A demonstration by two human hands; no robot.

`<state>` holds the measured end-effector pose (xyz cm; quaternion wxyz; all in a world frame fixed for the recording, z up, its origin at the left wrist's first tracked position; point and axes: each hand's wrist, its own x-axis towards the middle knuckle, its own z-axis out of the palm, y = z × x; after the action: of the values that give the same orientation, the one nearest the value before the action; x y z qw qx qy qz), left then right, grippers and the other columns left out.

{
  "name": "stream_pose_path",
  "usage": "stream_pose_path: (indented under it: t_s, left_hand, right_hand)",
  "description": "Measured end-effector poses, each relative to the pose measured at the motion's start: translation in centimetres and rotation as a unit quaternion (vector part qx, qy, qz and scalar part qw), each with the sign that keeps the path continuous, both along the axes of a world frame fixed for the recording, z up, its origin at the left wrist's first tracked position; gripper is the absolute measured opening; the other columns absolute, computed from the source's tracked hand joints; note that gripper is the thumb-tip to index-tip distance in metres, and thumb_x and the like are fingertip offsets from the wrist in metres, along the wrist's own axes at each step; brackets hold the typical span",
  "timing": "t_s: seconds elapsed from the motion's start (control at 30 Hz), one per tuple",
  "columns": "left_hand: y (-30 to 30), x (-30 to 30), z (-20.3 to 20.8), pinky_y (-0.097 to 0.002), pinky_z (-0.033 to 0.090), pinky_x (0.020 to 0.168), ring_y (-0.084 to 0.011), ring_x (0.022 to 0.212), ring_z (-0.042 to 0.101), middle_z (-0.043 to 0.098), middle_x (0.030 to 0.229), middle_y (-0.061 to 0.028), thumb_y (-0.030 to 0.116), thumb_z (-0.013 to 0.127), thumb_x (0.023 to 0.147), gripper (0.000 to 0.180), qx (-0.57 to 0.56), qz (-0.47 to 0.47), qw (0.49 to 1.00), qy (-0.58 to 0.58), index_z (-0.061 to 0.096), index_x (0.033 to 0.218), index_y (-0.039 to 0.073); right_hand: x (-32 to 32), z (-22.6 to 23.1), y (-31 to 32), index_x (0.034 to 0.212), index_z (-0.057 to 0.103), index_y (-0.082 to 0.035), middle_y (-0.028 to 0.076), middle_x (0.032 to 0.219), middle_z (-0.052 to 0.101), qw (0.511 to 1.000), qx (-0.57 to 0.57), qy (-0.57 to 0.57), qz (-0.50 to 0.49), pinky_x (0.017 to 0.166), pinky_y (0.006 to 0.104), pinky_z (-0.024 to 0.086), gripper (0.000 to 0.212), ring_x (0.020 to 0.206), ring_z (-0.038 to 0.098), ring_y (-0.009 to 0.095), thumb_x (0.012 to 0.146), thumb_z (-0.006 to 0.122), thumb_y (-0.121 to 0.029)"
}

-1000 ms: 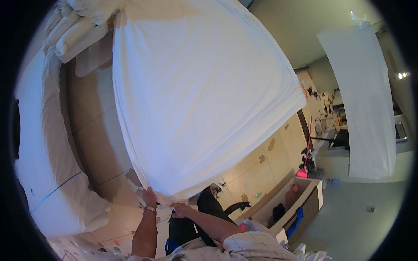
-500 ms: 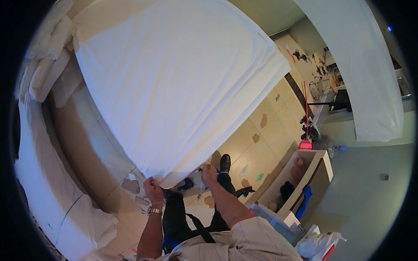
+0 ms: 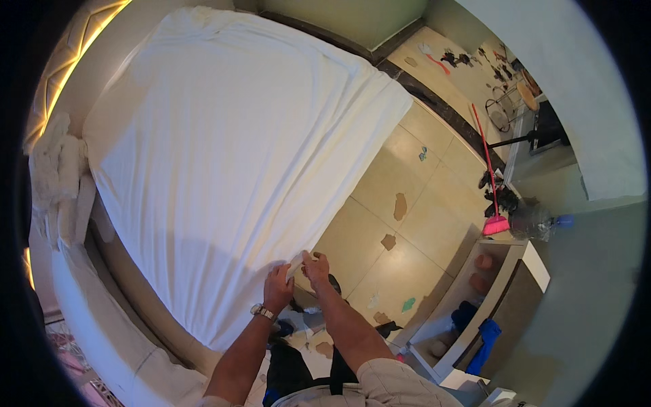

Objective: The person spreads a white fitted sheet over a mattress, tucking the edges under. They then place a white duvet on top and arrange two white pillows at the head of the bed.

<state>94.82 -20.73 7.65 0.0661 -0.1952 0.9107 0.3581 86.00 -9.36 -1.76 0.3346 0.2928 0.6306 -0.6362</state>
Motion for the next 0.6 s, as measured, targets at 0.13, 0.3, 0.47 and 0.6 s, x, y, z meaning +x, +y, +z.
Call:
stream_pose_path:
  t_s: [0.13, 0.3, 0.47, 0.6]
  left_hand:
    - [1.7, -1.6, -1.7, -0.053, 0.051, 0.096, -0.0456, 0.11, 0.062, 0.067, 0.119, -0.0232, 0.012, 0.068, 0.088, 0.039, -0.011, -0.057, 0.998, -0.024, 0.064, 0.126, 0.004]
    - [2.2, -3.2, -0.2, -0.0499, 0.056, 0.091, -0.0434, 0.109, 0.066, 0.068, 0.119, -0.0227, 0.012, 0.072, 0.089, 0.037, 0.024, -0.071, 0.996, -0.049, 0.063, 0.125, 0.005]
    - [2.0, -6.1, -1.4, -0.0501, 0.055, 0.094, -0.0434, 0.112, 0.065, 0.068, 0.121, -0.023, 0.011, 0.071, 0.089, 0.04, 0.029, -0.079, 0.995, -0.054, 0.062, 0.127, 0.006]
    - [1.3, -9.5, -2.7, -0.0505, 0.054, 0.096, -0.0443, 0.115, 0.064, 0.067, 0.125, -0.0244, 0.011, 0.069, 0.09, 0.043, 0.07, -0.096, 0.993, -0.029, 0.059, 0.131, 0.006]
  right_hand:
    - [-3.0, -2.1, 2.2, 0.093, 0.074, -0.002, 0.015, 0.08, 0.072, 0.973, 0.13, 0.091, 0.17, 0.067, 0.0418, 0.055, 0.031, 0.068, 0.069, 0.027, 0.09, 0.073, -0.033]
    - [-0.7, -4.3, 7.2, 0.083, 0.074, -0.003, 0.013, 0.078, 0.074, 0.932, 0.237, 0.102, 0.256, 0.071, 0.0401, 0.056, 0.035, 0.069, 0.072, 0.024, 0.088, 0.069, -0.038]
    - [-2.9, -3.3, 6.6, 0.087, 0.074, -0.004, 0.018, 0.084, 0.074, 0.947, 0.176, 0.023, 0.269, 0.08, 0.0458, 0.056, 0.035, 0.084, 0.073, 0.033, 0.087, 0.071, -0.039]
    - [-9.4, -2.7, 5.9, 0.133, 0.058, -0.005, 0.01, 0.099, 0.073, 0.999, -0.002, -0.012, 0.038, 0.069, 0.038, 0.058, 0.049, 0.084, 0.07, 0.023, 0.096, 0.069, -0.036]
